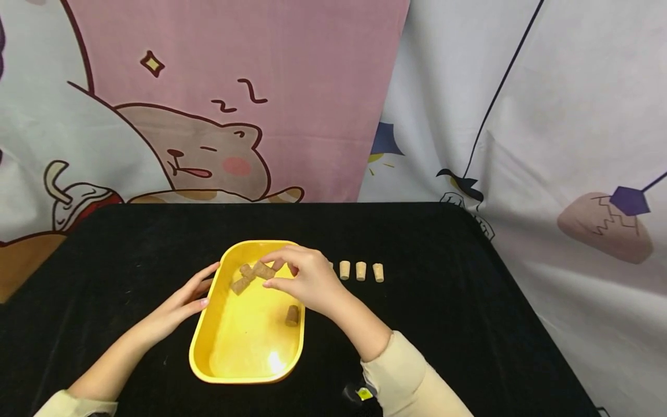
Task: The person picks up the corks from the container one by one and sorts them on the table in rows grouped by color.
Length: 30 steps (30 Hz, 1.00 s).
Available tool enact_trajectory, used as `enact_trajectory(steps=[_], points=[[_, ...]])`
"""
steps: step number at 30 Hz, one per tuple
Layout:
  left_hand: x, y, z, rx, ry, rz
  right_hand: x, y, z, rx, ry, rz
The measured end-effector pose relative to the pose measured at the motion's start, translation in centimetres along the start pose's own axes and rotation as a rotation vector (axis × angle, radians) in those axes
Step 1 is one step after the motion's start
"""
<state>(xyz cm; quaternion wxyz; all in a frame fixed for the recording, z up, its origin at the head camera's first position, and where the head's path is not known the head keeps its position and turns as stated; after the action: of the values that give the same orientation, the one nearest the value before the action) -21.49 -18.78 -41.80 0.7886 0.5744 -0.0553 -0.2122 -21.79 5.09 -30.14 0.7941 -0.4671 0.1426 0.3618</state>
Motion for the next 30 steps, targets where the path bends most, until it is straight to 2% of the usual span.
enact_trajectory(steps=[6,16,25,30], points=[[-0.1,0.1,0.0,-0.001,-0.001,-0.005,1.1,0.8,1.7,0.061,0.066,-0.072],[0.0,0.2,0.0,-0.008,0.003,0.006,3.5,3.5,3.4,0.133,0.108,-0.230],[0.0,0.0,0.0,0.006,0.001,0.000,5.9,6.1,4.8,0.191,0.192,-0.304],[-0.1,0.0,0.0,-0.002,0.002,0.005,7.0,7.4,4.4,0.205,0.210,-0.424]])
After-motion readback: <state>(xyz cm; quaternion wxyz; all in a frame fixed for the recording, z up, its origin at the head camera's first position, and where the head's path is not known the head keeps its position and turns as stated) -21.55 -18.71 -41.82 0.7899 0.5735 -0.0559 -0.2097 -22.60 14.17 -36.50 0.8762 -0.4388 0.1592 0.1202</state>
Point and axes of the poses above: each hand's wrist, its own x-axis away from the middle knuckle, its own z-axis out of the back of the hand, y = z × x, the point moved 7 cm from there along -x, towards the middle knuckle, and after that the axes turned 6 degrees about y, right-handed, at the moved point
